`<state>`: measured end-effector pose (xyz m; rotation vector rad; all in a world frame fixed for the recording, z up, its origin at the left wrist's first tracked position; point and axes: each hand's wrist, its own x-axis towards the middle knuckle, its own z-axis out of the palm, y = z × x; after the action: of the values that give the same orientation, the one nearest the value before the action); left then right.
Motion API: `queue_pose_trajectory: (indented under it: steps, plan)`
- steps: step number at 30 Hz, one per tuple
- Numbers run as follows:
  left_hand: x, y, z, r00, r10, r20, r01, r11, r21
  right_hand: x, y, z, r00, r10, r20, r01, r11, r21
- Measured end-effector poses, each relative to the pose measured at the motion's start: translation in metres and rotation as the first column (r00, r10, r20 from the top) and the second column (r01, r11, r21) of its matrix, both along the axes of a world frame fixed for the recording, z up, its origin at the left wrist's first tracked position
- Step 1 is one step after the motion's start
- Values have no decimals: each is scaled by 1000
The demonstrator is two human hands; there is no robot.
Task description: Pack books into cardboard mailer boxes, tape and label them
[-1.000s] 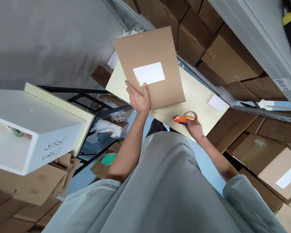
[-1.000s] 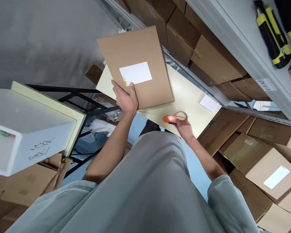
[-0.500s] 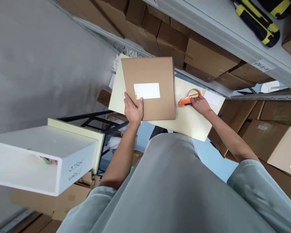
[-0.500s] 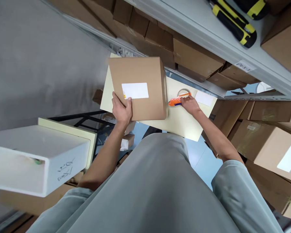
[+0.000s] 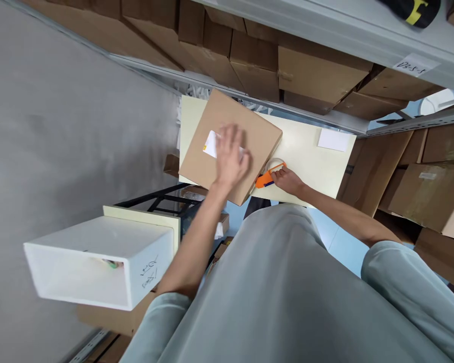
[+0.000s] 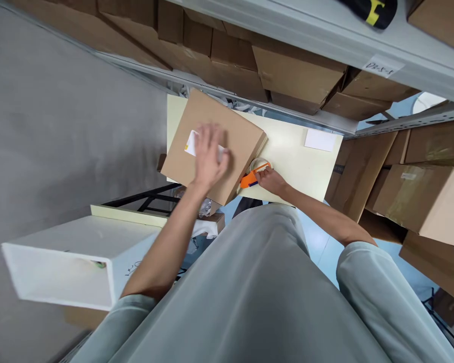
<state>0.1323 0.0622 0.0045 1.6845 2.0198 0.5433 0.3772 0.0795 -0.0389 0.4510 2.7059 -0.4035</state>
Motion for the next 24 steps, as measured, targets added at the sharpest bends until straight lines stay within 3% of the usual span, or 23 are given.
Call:
queue_pose_trajectory:
  steps: [2,5,9,13,16,21,24]
  plan:
    - [45,28,-6,997,-78,14,78,996,34,-9,-5,0,999,-35,-14,35,999,-20]
    - [90,57,-30,997,-68,25,67,996,52,-17,-8,2,999,-41,-4,41,998,-40]
    - [97,61,-57,997,-69,39,66,995,73,-21,-9,4,999,-48,17,49,995,-86]
    - [88,48,-60,993,-117,30,115,990,86,-10,-5,6,997,-71,28,74,988,-136]
    - [85,39,-54,987,-159,20,157,984,79,28,16,10,986,-154,60,160,981,-109]
    - [83,18,-48,953,-299,-35,301,950,80,147,88,25,931,-303,202,299,953,54]
    - [85,2,-44,910,-413,-28,414,907,79,192,125,30,916,-336,218,306,938,160]
